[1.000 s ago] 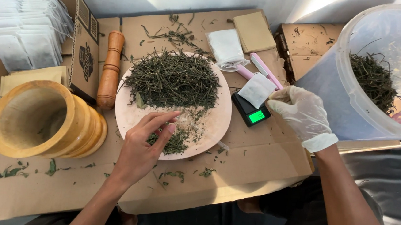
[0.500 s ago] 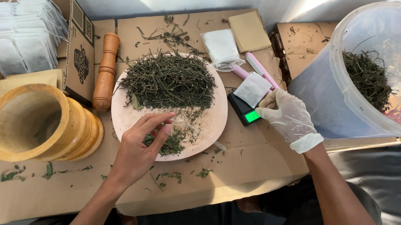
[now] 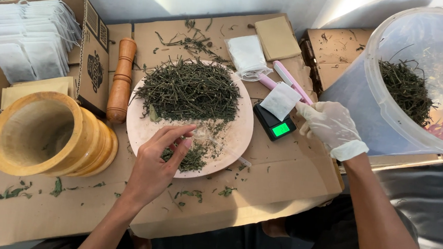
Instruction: The person scoops dried tea leaves from a plate into small white tea bags using a spoon. After filling each bag, they place it into a cardboard box. The person repeats this process multiple times.
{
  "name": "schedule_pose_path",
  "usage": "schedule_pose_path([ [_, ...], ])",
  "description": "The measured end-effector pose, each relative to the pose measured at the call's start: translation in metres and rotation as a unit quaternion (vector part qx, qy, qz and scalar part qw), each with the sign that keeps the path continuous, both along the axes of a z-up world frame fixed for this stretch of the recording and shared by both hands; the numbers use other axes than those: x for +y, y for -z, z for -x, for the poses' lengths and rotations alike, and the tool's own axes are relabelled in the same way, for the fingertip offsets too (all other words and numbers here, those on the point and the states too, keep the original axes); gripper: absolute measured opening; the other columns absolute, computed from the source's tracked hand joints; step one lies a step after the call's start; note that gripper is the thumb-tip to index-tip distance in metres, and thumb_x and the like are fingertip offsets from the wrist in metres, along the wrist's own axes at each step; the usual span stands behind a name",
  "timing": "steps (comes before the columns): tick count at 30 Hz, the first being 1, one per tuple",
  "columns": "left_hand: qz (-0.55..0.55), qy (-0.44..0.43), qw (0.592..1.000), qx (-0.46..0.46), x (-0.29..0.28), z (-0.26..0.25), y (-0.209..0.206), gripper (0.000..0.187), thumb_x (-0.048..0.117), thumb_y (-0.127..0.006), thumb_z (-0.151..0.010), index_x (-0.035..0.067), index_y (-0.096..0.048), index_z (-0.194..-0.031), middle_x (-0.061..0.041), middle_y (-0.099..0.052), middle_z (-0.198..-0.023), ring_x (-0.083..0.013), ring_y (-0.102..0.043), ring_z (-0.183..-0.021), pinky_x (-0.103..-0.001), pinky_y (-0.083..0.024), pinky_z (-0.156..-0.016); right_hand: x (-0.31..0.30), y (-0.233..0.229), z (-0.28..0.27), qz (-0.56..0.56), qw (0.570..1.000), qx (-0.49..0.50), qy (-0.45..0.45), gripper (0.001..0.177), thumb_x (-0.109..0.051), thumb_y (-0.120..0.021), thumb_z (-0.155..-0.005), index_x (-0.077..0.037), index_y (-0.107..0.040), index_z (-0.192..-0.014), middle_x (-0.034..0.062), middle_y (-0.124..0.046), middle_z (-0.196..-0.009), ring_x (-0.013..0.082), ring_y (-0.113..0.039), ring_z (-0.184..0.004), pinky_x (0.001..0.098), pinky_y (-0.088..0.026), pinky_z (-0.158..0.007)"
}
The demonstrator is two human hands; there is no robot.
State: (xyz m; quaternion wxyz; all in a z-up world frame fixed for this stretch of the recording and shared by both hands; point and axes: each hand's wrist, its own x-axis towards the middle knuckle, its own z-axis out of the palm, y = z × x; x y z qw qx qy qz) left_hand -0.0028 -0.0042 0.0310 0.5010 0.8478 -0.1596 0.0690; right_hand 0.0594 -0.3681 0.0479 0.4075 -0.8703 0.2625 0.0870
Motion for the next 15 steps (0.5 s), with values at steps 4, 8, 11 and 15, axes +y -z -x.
schedule_pose_path([
  [4, 0.000, 0.000, 1.000, -0.007, 0.000, -0.001, 0.000, 0.030, 0.020, -0.068, -0.109, 0.013, -0.079, -0.137, -0.013, -0.080, -0.109, -0.0236, -0.079, -0.093, -0.041, -0.066, -0.084, -0.011, 0.047, -0.016, -0.049, 0.999, -0.005, -0.001, 0.056, -0.050, -0.078, -0.099, 0.002, -0.081, -0.119, 0.0164, -0.078, -0.068, 0.0214, -0.074, -0.055, 0.0300, -0.058, -0.063],
  [8, 0.001, 0.005, 1.000, -0.001, 0.000, 0.000, 0.001, 0.032, 0.020, -0.068, -0.109, 0.013, -0.079, -0.138, -0.012, -0.080, -0.109, -0.0230, -0.079, -0.093, -0.040, -0.065, -0.084, -0.006, 0.059, -0.019, -0.098, 0.992, -0.056, 0.058, 0.046, -0.045, -0.086, -0.094, 0.000, -0.080, -0.105, 0.0123, -0.069, -0.058, 0.0183, -0.063, -0.043, 0.0277, -0.051, -0.051],
  [11, 0.000, 0.006, 1.000, -0.007, 0.000, -0.002, 0.003, 0.032, 0.021, -0.069, -0.109, 0.013, -0.079, -0.138, -0.012, -0.080, -0.110, -0.0232, -0.079, -0.094, -0.040, -0.065, -0.085, -0.002, 0.064, -0.025, -0.117, 0.985, -0.098, 0.076, 0.035, -0.039, -0.088, -0.090, -0.005, -0.080, -0.095, 0.0082, -0.064, -0.053, 0.0149, -0.058, -0.039, 0.0246, -0.045, -0.046],
  [15, 0.000, 0.006, 1.000, -0.011, 0.002, 0.001, 0.002, 0.032, 0.021, -0.068, -0.110, 0.013, -0.079, -0.139, -0.013, -0.080, -0.110, -0.0237, -0.079, -0.093, -0.040, -0.065, -0.084, -0.004, 0.061, -0.038, -0.127, 0.973, -0.177, 0.074, 0.023, -0.031, -0.089, -0.094, -0.011, -0.078, -0.095, 0.0043, -0.065, -0.056, 0.0096, -0.058, -0.042, 0.0207, -0.045, -0.048],
])
